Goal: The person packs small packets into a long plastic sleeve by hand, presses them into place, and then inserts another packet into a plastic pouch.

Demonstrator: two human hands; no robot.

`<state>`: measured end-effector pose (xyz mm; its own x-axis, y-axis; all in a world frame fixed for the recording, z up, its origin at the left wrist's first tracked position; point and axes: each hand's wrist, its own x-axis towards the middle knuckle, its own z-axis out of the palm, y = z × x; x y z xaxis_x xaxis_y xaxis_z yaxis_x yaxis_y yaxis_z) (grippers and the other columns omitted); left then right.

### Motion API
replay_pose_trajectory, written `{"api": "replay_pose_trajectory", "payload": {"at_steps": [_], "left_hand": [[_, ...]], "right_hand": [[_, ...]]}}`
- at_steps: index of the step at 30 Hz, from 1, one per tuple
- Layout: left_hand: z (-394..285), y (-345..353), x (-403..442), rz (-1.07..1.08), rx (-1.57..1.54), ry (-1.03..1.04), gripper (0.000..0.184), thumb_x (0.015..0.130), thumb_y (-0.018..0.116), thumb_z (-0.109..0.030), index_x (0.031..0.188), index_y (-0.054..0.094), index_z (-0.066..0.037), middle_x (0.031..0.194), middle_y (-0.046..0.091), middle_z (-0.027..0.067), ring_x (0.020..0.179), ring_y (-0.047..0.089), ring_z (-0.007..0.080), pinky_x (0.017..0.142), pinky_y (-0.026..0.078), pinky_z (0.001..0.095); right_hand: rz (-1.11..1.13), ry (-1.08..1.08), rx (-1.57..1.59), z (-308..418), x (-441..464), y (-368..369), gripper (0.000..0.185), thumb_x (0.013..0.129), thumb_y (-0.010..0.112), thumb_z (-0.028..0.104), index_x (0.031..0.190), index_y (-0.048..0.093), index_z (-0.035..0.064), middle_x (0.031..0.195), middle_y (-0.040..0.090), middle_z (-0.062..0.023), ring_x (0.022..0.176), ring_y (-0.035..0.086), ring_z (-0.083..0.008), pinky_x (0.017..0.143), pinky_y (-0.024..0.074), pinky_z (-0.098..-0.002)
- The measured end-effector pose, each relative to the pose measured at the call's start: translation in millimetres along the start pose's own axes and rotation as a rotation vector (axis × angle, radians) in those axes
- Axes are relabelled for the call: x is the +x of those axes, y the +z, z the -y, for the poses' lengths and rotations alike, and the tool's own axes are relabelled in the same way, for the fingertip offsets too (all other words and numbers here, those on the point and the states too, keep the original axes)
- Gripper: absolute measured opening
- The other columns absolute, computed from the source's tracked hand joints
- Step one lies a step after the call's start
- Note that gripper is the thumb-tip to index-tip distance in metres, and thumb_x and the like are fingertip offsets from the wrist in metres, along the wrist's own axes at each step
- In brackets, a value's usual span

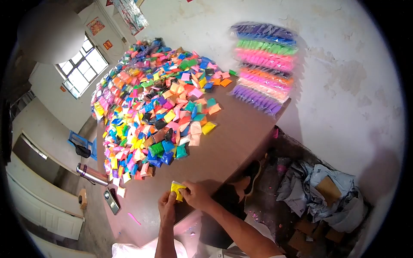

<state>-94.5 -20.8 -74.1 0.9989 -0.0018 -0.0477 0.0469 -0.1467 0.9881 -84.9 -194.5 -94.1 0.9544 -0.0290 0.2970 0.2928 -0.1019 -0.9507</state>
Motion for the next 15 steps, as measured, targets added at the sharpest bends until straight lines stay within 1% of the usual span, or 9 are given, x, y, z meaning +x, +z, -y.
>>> {"api": "replay_pose_trajectory", "payload": {"at_steps": [1, 3, 7, 8, 9, 14, 15], "left_hand": [[0.1, 0.2, 0.2, 0.01, -0.029, 0.008, 0.024, 0.106, 0.07, -0.023, 0.11, 0.074, 0.0, 0.094, 0.072, 0.0021, 0.084, 0.063, 0.0097, 0.079, 0.05, 0.0258], [-1.5, 0.1, -0.9, 0.022, -0.046, -0.002, 0.024, 0.105, 0.07, -0.023, 0.109, 0.074, 0.0, 0.093, 0.072, 0.0025, 0.082, 0.063, 0.0098, 0.078, 0.05, 0.0257], [-2.0, -1.6, -0.7, 0.025, -0.065, -0.005, 0.024, 0.106, 0.07, -0.023, 0.108, 0.074, 0.0, 0.091, 0.072, 0.0031, 0.078, 0.062, 0.0091, 0.074, 0.05, 0.0246], [0.4, -2.7, -0.3, 0.022, -0.065, -0.004, 0.024, 0.106, 0.07, -0.023, 0.108, 0.074, 0.0, 0.091, 0.072, 0.0031, 0.078, 0.062, 0.0091, 0.074, 0.05, 0.0246], [5.0, -4.1, 0.5, 0.017, -0.067, 0.013, 0.023, 0.106, 0.07, -0.023, 0.108, 0.074, 0.0, 0.091, 0.072, 0.003, 0.077, 0.062, 0.009, 0.074, 0.05, 0.0242], [-4.4, 2.1, -3.2, 0.005, -0.011, 0.012, 0.023, 0.106, 0.069, -0.022, 0.11, 0.074, 0.0, 0.092, 0.072, 0.0028, 0.078, 0.062, 0.0088, 0.074, 0.05, 0.0241], [-11.9, 7.0, -5.2, -0.012, -0.103, 0.001, 0.023, 0.106, 0.069, -0.022, 0.11, 0.075, 0.0, 0.094, 0.073, 0.0029, 0.08, 0.063, 0.009, 0.075, 0.05, 0.0243]], "right_hand": [[0.0, 0.0, 0.001, -0.1, -0.1, -0.8, 0.028, 0.103, 0.068, 0.026, 0.117, 0.067, 0.0016, 0.1, 0.073, -0.0266, 0.087, 0.073, -0.0421, 0.074, 0.0565, -0.0468], [-0.004, 0.159, 0.089, 5.8, 0.7, -4.4, 0.033, 0.099, 0.068, 0.02, 0.128, 0.071, 0.0036, 0.106, 0.075, -0.0227, 0.092, 0.077, -0.0326, 0.08, 0.0592, -0.0385], [0.013, 0.086, 0.002, 14.9, 3.4, -7.5, 0.035, 0.1, 0.068, 0.021, 0.131, 0.071, 0.0046, 0.105, 0.076, -0.022, 0.092, 0.077, -0.0318, 0.081, 0.0593, -0.0385], [0.007, 0.024, -0.012, 19.2, 3.6, -7.3, 0.029, 0.102, 0.069, 0.022, 0.122, 0.068, 0.0019, 0.099, 0.074, -0.0243, 0.087, 0.075, -0.0348, 0.076, 0.0579, -0.0409], [0.0, -0.037, -0.025, 21.8, 3.6, -6.4, 0.027, 0.104, 0.069, 0.024, 0.113, 0.066, -0.0008, 0.093, 0.072, -0.0266, 0.082, 0.074, -0.0378, 0.072, 0.0565, -0.0433], [0.013, 0.051, 0.056, 13.6, 1.1, -3.6, 0.026, 0.103, 0.069, 0.024, 0.114, 0.067, -0.0004, 0.093, 0.072, -0.0257, 0.082, 0.074, -0.0378, 0.073, 0.0566, -0.0437], [0.028, 0.089, 0.072, 15.6, 0.9, -5.5, 0.026, 0.103, 0.069, 0.023, 0.115, 0.068, -0.0004, 0.094, 0.073, -0.0256, 0.082, 0.074, -0.0381, 0.073, 0.0567, -0.0438]]}}
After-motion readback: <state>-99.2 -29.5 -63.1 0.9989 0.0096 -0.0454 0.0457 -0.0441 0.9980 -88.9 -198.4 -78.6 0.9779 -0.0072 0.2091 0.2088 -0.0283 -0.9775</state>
